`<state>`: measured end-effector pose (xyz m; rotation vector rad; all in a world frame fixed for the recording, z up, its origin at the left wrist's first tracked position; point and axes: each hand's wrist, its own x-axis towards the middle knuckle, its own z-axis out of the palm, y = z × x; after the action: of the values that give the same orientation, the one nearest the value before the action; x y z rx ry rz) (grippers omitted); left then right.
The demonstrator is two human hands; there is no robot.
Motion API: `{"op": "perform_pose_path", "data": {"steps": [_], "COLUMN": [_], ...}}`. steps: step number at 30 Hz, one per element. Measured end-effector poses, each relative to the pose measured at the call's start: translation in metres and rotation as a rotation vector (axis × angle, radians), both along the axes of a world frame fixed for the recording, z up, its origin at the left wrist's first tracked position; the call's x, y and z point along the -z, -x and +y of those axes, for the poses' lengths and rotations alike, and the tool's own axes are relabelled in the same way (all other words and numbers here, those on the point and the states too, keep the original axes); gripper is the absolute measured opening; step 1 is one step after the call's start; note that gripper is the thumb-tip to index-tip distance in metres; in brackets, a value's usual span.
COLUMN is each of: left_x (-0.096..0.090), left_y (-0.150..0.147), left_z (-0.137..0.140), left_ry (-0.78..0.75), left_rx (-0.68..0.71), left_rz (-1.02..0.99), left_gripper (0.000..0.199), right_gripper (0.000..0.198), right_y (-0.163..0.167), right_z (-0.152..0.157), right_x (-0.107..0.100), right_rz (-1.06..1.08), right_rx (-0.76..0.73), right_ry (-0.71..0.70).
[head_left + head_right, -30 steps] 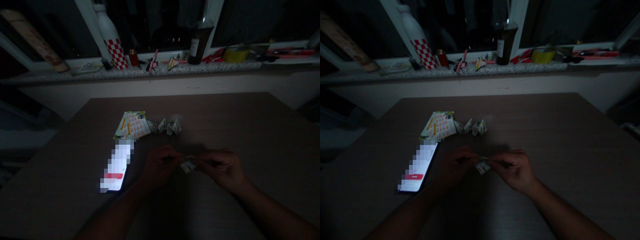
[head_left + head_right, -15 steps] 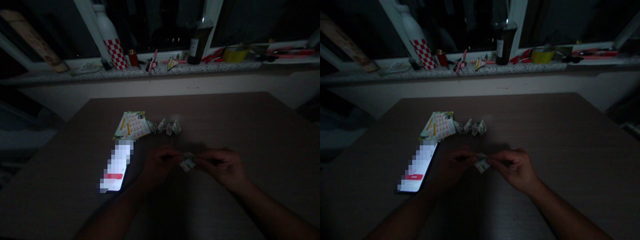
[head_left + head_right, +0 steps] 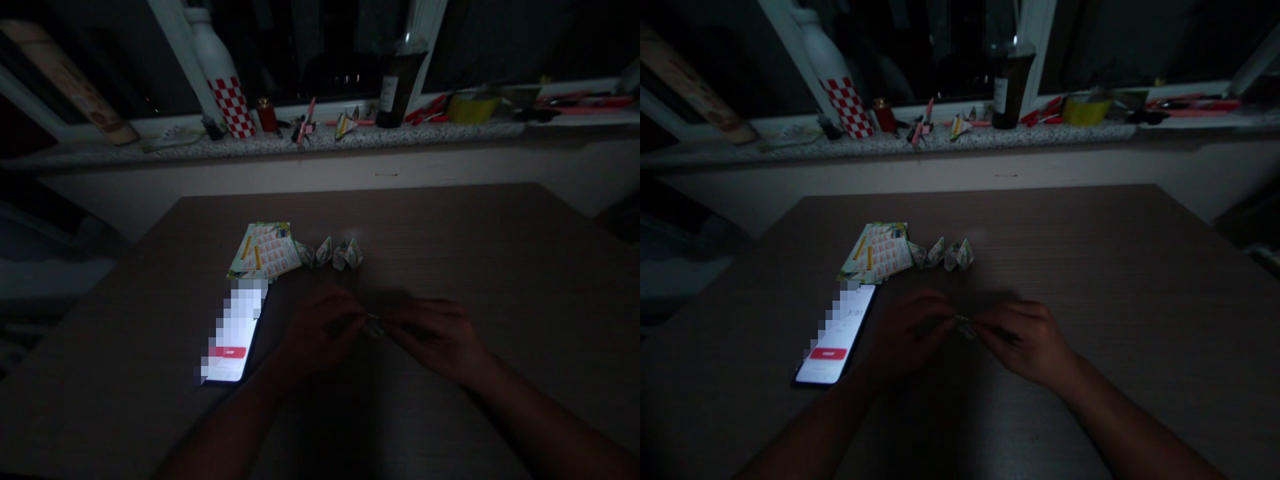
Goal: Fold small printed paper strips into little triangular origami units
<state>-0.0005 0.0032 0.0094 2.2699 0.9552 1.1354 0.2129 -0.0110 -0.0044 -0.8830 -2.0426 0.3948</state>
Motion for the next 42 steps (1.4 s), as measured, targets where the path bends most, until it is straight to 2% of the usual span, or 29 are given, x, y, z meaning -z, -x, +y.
{"op": "perform_pose_path", "data": {"steps": [6, 14, 18, 25, 30, 35, 39, 42], "left_x": [0.004, 0.014, 0.015, 0.012, 0.012, 0.011, 0.007, 0.004], "left_y": [-0.004, -0.014, -0.014, -0.016, -0.017, -0.016, -0.012, -0.011], "left_z": [-0.002, -0.003, -0.004, -0.008, -0.010, -0.011, -0.010, -0.010], "left_ry": [-0.107, -0.192, -0.184, -0.161, -0.120, -0.153, -0.110, -0.108], "left_rx": [0.032, 0.133, 0.124, 0.136, 0.128, 0.118, 0.053, 0.054], "left_rz": [0.040, -0.006, -0.012, -0.005, 0.009, -0.011, 0.008, -0.022], "left_gripper": [0.003, 0.002, 0.002, 0.004, 0.006, 0.004, 0.005, 0.003], "right_gripper": [0.026, 0.017, 0.017, 0.012, 0.012, 0.012, 0.011, 0.012], "right_y": [0.006, 0.016, 0.014, 0.015, 0.015, 0.011, 0.005, 0.002], "right_z": [-0.002, -0.001, -0.002, -0.002, -0.003, -0.003, 0.000, 0.001], "right_x": [-0.006, -0.009, -0.009, -0.011, -0.013, -0.010, -0.008, -0.011], "right_rz": [0.070, 0.102, 0.064, 0.025, 0.013, -0.016, -0.015, 0.010], "right_rx": [-0.062, -0.075, -0.061, -0.077, -0.076, -0.061, -0.025, 0.002], "right_ry": [-0.020, -0.103, -0.071, -0.114, -0.084, -0.042, -0.011, 0.005]}}
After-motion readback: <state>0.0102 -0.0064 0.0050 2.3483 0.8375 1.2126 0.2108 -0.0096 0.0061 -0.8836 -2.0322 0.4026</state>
